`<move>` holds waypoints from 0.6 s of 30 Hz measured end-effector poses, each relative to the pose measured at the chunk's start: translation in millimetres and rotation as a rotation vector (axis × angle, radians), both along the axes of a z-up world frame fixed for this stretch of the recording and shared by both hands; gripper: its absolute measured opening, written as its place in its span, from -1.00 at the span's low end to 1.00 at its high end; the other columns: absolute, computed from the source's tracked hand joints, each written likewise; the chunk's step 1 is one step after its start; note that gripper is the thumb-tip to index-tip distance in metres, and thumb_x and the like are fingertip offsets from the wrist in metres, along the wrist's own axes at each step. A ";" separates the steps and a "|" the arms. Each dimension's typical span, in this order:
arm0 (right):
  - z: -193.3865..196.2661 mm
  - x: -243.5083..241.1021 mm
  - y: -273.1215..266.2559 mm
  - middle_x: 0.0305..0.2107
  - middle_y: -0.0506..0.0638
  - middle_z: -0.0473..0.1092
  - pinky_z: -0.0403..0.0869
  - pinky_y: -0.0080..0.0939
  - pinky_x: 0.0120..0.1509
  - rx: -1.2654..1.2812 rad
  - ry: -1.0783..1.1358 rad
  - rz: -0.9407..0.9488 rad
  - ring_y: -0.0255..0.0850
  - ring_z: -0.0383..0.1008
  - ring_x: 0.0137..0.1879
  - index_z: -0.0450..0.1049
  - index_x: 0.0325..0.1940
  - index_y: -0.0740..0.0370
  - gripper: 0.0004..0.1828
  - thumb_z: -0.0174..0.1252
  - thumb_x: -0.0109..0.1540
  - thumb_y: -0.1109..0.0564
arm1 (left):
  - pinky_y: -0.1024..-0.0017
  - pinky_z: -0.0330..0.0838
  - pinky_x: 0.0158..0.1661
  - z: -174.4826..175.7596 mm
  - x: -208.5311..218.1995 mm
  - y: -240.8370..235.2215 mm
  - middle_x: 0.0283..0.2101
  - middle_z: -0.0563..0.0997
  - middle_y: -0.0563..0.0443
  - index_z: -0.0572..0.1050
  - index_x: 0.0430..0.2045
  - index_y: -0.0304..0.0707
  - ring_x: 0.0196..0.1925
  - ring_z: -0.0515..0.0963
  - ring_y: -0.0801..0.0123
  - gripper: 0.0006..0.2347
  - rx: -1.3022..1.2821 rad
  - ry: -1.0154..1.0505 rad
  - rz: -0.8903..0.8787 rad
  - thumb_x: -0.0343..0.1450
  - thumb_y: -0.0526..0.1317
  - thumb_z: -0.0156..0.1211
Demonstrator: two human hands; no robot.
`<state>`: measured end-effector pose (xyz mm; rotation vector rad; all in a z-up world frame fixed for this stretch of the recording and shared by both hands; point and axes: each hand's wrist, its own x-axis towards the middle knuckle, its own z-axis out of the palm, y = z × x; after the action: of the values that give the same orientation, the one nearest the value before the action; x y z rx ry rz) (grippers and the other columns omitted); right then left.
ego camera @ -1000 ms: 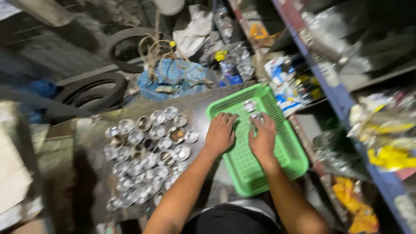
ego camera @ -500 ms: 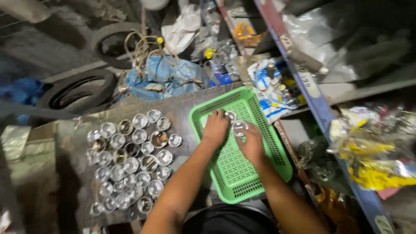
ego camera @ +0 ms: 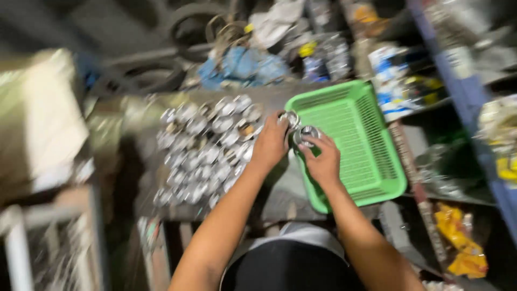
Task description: The recorder is sorting through a pile of motorcycle engine pistons at a workbench, cleaning them with a cloth and placing them into a green plastic basket.
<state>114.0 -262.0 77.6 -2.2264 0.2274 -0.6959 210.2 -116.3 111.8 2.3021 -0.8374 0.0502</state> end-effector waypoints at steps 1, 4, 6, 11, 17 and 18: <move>-2.2 -9.7 20.0 -0.22 0.11 0.58 0.48 0.13 0.22 0.009 0.007 0.032 0.17 0.55 0.09 0.69 -0.15 0.05 -0.69 0.51 0.03 0.19 | 0.06 0.51 0.09 -1.1 -13.2 26.0 0.19 0.39 -0.29 0.43 -0.11 -0.34 0.22 0.48 -0.22 -0.82 0.009 0.007 0.032 0.47 -0.27 0.15; -3.0 -15.9 64.0 -0.33 0.17 0.55 0.48 0.18 0.13 0.018 0.070 0.155 0.23 0.55 -0.04 0.69 -0.16 0.07 -0.73 0.49 0.06 0.16 | 0.08 0.53 0.07 -11.4 -31.5 88.3 0.16 0.43 -0.30 0.52 -0.13 -0.38 0.20 0.50 -0.20 -0.82 -0.017 -0.084 0.171 0.44 -0.29 0.20; -4.5 -31.6 91.6 -0.36 0.08 0.58 0.51 0.10 0.10 0.012 0.158 0.258 0.15 0.58 -0.05 0.71 -0.17 -0.01 -0.72 0.49 0.04 0.13 | 0.16 0.56 0.03 -39.1 -53.1 128.2 0.12 0.46 -0.12 0.52 -0.17 -0.28 0.20 0.52 0.02 -0.82 0.108 -0.072 0.255 0.41 -0.24 0.25; -37.6 -69.5 143.9 -0.37 0.07 0.59 0.51 0.05 0.14 -0.020 0.227 0.361 0.11 0.57 -0.04 0.71 -0.20 -0.03 -0.73 0.50 0.02 0.10 | 0.22 0.59 -0.06 -69.2 -113.0 191.7 -0.02 0.53 -0.08 0.58 -0.25 -0.19 0.08 0.58 0.07 -0.84 0.137 -0.076 0.323 0.39 -0.17 0.26; -64.3 -105.2 162.6 -0.24 0.16 0.61 0.51 0.10 0.17 -0.015 0.427 0.388 0.17 0.57 0.02 0.72 -0.15 0.00 -0.74 0.46 0.08 0.09 | 0.23 0.62 -0.23 -81.3 -168.8 224.7 -0.20 0.60 -0.06 0.65 -0.38 -0.17 -0.11 0.65 0.07 -0.88 0.118 -0.073 0.316 0.35 -0.16 0.30; -67.2 -110.8 162.2 -0.20 0.22 0.60 0.51 0.14 0.17 -0.013 0.489 0.381 0.23 0.57 0.05 0.71 -0.13 0.04 -0.74 0.44 0.09 0.11 | 0.27 0.63 -0.26 -90.2 -172.8 226.6 -0.25 0.64 -0.04 0.68 -0.43 -0.13 -0.15 0.67 0.10 -0.89 0.116 -0.066 0.269 0.32 -0.15 0.35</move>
<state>3.2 -99.8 10.4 -2.3300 0.0323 0.0567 37.4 110.3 21.6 2.5211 -0.5709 0.2024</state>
